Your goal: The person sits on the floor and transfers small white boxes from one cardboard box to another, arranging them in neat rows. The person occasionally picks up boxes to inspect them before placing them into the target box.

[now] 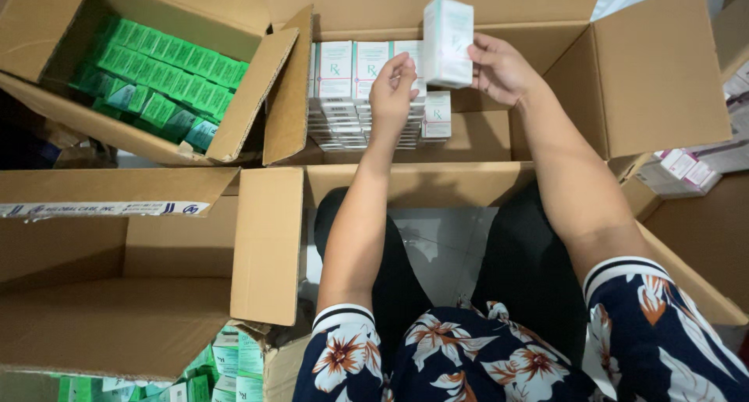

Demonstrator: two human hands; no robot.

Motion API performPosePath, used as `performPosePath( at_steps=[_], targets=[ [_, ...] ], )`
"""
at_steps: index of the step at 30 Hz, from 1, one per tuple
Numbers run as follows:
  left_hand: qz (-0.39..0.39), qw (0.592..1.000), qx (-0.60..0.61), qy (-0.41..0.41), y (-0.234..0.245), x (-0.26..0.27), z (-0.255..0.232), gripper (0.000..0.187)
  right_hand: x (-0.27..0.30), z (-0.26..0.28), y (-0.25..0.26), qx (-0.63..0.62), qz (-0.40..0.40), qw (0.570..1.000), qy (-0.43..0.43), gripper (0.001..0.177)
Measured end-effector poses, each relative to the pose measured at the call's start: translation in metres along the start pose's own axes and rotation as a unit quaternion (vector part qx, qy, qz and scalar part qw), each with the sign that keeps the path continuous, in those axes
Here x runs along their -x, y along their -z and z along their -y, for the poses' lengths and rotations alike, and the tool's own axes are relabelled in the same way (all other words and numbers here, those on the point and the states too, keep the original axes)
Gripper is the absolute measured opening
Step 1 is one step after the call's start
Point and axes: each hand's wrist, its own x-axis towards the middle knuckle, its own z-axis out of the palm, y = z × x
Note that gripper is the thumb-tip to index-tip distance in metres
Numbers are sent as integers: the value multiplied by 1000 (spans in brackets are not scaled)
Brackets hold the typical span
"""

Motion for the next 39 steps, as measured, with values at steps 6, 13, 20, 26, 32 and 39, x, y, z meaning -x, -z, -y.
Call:
performPosePath(
  at_steps=[6,13,20,26,32,39],
  targets=[
    [35,992,-56,-106,-21,7,-14,55,4,4,4,-63,-11,997,35,55],
    [61,972,226,32,-18,3,-33,47,12,22,-53,38,4,992,120,71],
    [99,930,339,99,-5,3,-36,43,20,31,-77,108,69,979,158,71],
    [104,931,336,97,-5,4,-36,44,21,32,-79,124,71,976,167,68],
    [94,943,314,54,-7,7,-40,42,19,27,-74,133,51,975,170,72],
    [61,983,-25,-170,-12,14,-47,43,6,17,-61,120,-104,981,110,57]
  ],
)
